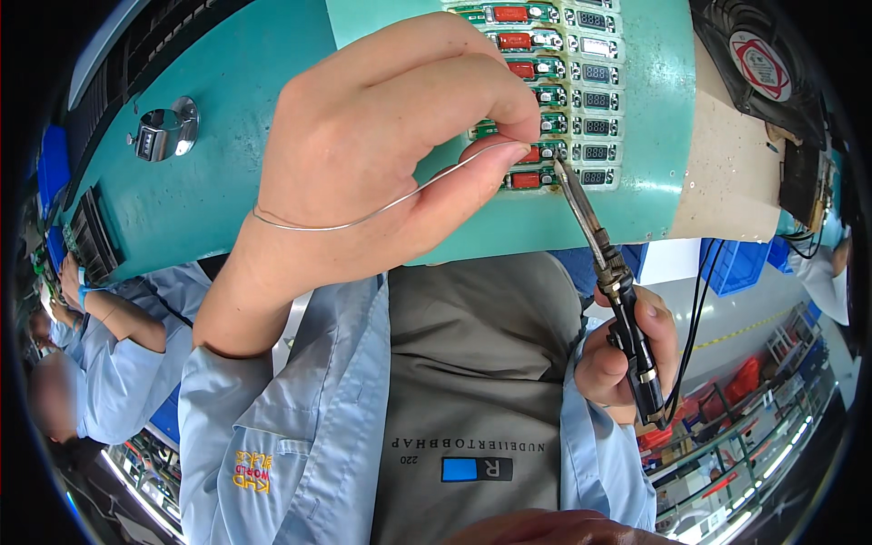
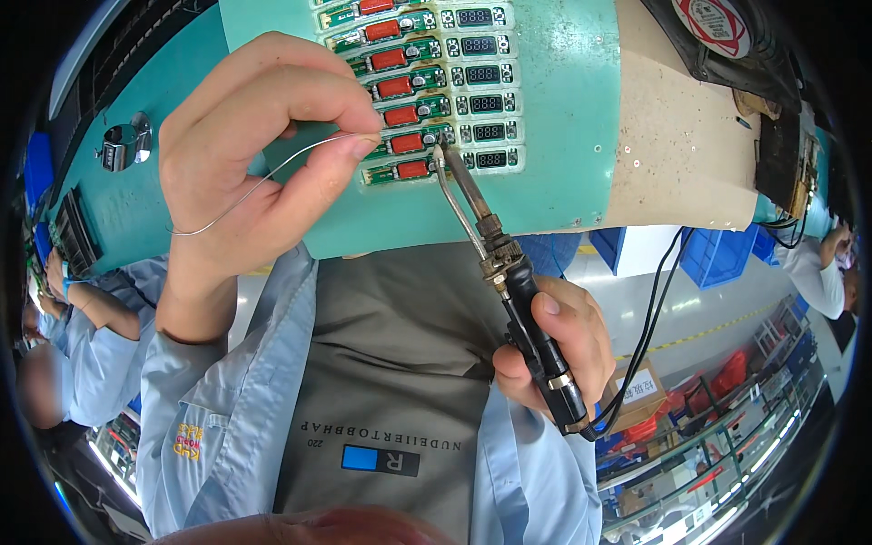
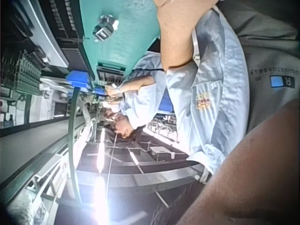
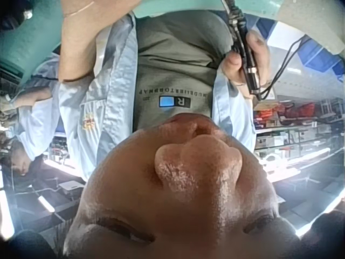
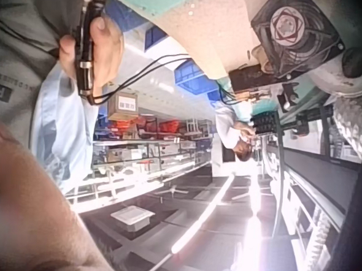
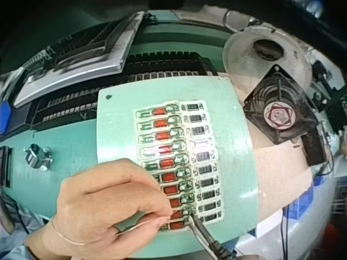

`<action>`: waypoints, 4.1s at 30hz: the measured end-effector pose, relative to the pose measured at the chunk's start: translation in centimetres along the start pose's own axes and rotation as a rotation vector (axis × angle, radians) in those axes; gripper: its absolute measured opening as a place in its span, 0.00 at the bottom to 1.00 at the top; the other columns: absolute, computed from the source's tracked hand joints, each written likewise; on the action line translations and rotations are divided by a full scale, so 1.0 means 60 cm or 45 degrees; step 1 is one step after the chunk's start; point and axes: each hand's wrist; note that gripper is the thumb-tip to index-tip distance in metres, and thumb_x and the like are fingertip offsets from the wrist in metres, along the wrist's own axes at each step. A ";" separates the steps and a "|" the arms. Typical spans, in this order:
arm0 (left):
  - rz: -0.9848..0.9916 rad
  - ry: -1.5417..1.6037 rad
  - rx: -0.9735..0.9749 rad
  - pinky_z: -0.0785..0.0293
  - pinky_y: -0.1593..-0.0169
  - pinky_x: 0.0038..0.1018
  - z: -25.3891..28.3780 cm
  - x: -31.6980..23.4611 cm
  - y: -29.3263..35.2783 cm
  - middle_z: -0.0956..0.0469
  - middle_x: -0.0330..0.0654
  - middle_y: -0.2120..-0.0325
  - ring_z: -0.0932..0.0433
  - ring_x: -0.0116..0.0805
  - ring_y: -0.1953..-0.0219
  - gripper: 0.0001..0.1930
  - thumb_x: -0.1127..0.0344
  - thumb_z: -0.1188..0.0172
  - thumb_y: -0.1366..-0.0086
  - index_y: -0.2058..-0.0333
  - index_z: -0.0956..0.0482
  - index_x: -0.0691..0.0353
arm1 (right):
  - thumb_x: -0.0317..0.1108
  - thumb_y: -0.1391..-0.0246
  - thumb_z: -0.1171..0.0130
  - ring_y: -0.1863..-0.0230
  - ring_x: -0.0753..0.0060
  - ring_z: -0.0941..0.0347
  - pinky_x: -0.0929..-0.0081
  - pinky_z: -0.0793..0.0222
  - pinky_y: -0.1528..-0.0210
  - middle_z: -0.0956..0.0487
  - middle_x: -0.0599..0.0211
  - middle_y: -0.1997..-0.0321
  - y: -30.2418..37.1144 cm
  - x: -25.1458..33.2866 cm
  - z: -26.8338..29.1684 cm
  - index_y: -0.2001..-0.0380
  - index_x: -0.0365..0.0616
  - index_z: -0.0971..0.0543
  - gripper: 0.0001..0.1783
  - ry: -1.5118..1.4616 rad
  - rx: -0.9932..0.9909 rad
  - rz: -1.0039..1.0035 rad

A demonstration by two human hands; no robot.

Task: Soldering electronic components onto circuit boards at a manual assembly station.

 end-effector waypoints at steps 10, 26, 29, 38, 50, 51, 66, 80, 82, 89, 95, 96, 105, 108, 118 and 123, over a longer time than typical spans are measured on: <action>-0.029 -0.017 -0.003 0.34 0.68 0.20 0.004 -0.005 0.002 0.20 0.41 0.66 0.30 0.28 0.72 0.08 0.81 0.35 0.50 0.70 0.17 0.65 | 0.44 0.42 0.31 0.71 0.58 0.21 0.69 0.24 0.68 0.18 0.44 0.68 0.005 0.005 0.023 0.53 0.29 0.22 0.26 -0.009 0.010 -0.037; -0.016 -0.002 -0.002 0.32 0.67 0.20 -0.001 -0.005 0.001 0.20 0.42 0.67 0.28 0.29 0.71 0.08 0.81 0.34 0.51 0.70 0.17 0.65 | 0.46 0.42 0.30 0.72 0.60 0.21 0.72 0.25 0.68 0.18 0.45 0.68 0.001 0.012 0.009 0.54 0.32 0.21 0.27 0.040 0.036 -0.109; -0.009 0.005 -0.006 0.32 0.67 0.21 -0.002 -0.002 0.001 0.20 0.42 0.67 0.28 0.30 0.71 0.08 0.81 0.34 0.51 0.70 0.17 0.65 | 0.47 0.42 0.30 0.73 0.60 0.21 0.73 0.25 0.69 0.18 0.46 0.69 0.000 0.013 0.006 0.55 0.31 0.21 0.26 0.060 0.019 -0.120; -0.052 -0.119 0.084 0.30 0.66 0.21 0.006 0.003 0.003 0.20 0.42 0.68 0.26 0.31 0.71 0.08 0.82 0.34 0.51 0.70 0.18 0.65 | 0.46 0.43 0.29 0.76 0.59 0.21 0.71 0.25 0.71 0.18 0.48 0.72 0.000 0.008 -0.007 0.59 0.30 0.20 0.25 0.084 -0.074 -0.054; -0.029 -0.106 0.083 0.29 0.65 0.22 0.001 0.000 0.000 0.20 0.42 0.68 0.25 0.32 0.70 0.08 0.82 0.34 0.51 0.70 0.18 0.65 | 0.45 0.43 0.29 0.76 0.59 0.21 0.70 0.24 0.72 0.18 0.48 0.72 -0.001 0.006 -0.004 0.60 0.29 0.20 0.25 0.088 -0.074 -0.002; -0.029 -0.102 0.075 0.29 0.65 0.22 0.002 0.001 0.002 0.20 0.42 0.68 0.25 0.32 0.70 0.08 0.82 0.34 0.50 0.70 0.17 0.65 | 0.45 0.43 0.29 0.76 0.59 0.21 0.70 0.24 0.72 0.18 0.48 0.71 -0.001 0.007 -0.002 0.59 0.30 0.20 0.25 0.091 -0.050 -0.005; 0.072 -0.239 -0.012 0.26 0.62 0.27 0.029 -0.021 0.032 0.20 0.35 0.64 0.21 0.34 0.66 0.08 0.74 0.33 0.46 0.66 0.17 0.56 | 0.54 0.35 0.42 0.68 0.60 0.22 0.67 0.26 0.59 0.17 0.49 0.62 0.036 0.013 0.061 0.47 0.34 0.23 0.30 0.112 -0.002 -0.453; -0.093 -0.323 -0.129 0.26 0.60 0.29 0.017 -0.048 0.070 0.22 0.34 0.66 0.22 0.36 0.65 0.06 0.72 0.34 0.44 0.68 0.21 0.54 | 0.50 0.31 0.45 0.65 0.66 0.24 0.71 0.25 0.58 0.16 0.53 0.59 0.036 -0.025 0.048 0.44 0.34 0.25 0.28 0.021 -0.163 -0.150; -0.086 -0.316 -0.137 0.26 0.60 0.30 0.019 -0.051 0.080 0.22 0.34 0.66 0.21 0.36 0.65 0.06 0.72 0.35 0.43 0.67 0.20 0.54 | 0.49 0.31 0.44 0.65 0.68 0.24 0.73 0.26 0.59 0.16 0.54 0.58 0.038 -0.023 0.046 0.43 0.35 0.25 0.27 -0.025 -0.164 -0.150; -0.134 -0.354 -0.224 0.25 0.61 0.31 0.021 -0.061 0.116 0.21 0.35 0.66 0.21 0.39 0.65 0.04 0.71 0.37 0.42 0.68 0.21 0.55 | 0.46 0.34 0.42 0.62 0.51 0.19 0.60 0.24 0.54 0.17 0.48 0.59 0.031 0.009 0.053 0.45 0.38 0.25 0.25 -0.009 -0.149 -0.317; -0.110 -0.341 -0.319 0.25 0.60 0.32 0.016 -0.070 0.154 0.21 0.35 0.66 0.22 0.40 0.64 0.04 0.72 0.37 0.41 0.67 0.20 0.56 | 0.37 0.37 0.40 0.69 0.57 0.20 0.66 0.21 0.63 0.16 0.50 0.67 -0.019 -0.048 0.063 0.53 0.29 0.23 0.19 -0.197 -0.153 -0.472; -0.099 -0.322 -0.328 0.25 0.60 0.32 0.015 -0.072 0.162 0.21 0.35 0.66 0.22 0.40 0.64 0.03 0.71 0.37 0.41 0.67 0.20 0.56 | 0.37 0.37 0.41 0.69 0.57 0.20 0.66 0.22 0.63 0.16 0.50 0.68 -0.029 -0.106 0.088 0.54 0.29 0.22 0.19 -0.258 -0.043 -0.598; -0.114 -0.294 -0.441 0.26 0.62 0.31 0.020 -0.108 0.205 0.21 0.36 0.68 0.23 0.39 0.68 0.02 0.71 0.37 0.40 0.69 0.20 0.57 | 0.38 0.37 0.41 0.70 0.55 0.21 0.66 0.22 0.63 0.17 0.47 0.69 -0.102 -0.304 0.127 0.62 0.29 0.19 0.18 -0.252 0.310 -0.384; -0.181 -0.324 -0.490 0.26 0.62 0.31 0.017 -0.116 0.213 0.21 0.36 0.69 0.23 0.39 0.69 0.02 0.71 0.37 0.40 0.69 0.20 0.58 | 0.39 0.36 0.41 0.69 0.57 0.21 0.66 0.22 0.63 0.17 0.48 0.68 -0.130 -0.271 0.117 0.60 0.30 0.19 0.18 -0.251 0.288 -0.274; -0.280 -0.345 -0.565 0.26 0.62 0.32 0.009 -0.141 0.237 0.20 0.36 0.70 0.23 0.39 0.69 0.02 0.72 0.36 0.41 0.70 0.20 0.59 | 0.40 0.33 0.43 0.67 0.60 0.20 0.69 0.22 0.62 0.16 0.49 0.64 -0.135 -0.129 0.063 0.53 0.32 0.21 0.18 -0.274 0.155 -0.013; -0.292 -0.337 -0.539 0.25 0.62 0.32 -0.015 -0.138 0.239 0.20 0.37 0.69 0.23 0.39 0.68 0.02 0.72 0.36 0.41 0.70 0.20 0.58 | 0.40 0.31 0.44 0.67 0.62 0.20 0.71 0.22 0.62 0.16 0.50 0.62 -0.088 -0.062 0.047 0.50 0.33 0.22 0.19 -0.250 0.045 0.015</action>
Point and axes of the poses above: each hand's wrist, its own y-axis away from the middle knuckle, its own z-axis out of the back of the hand, x = y × z
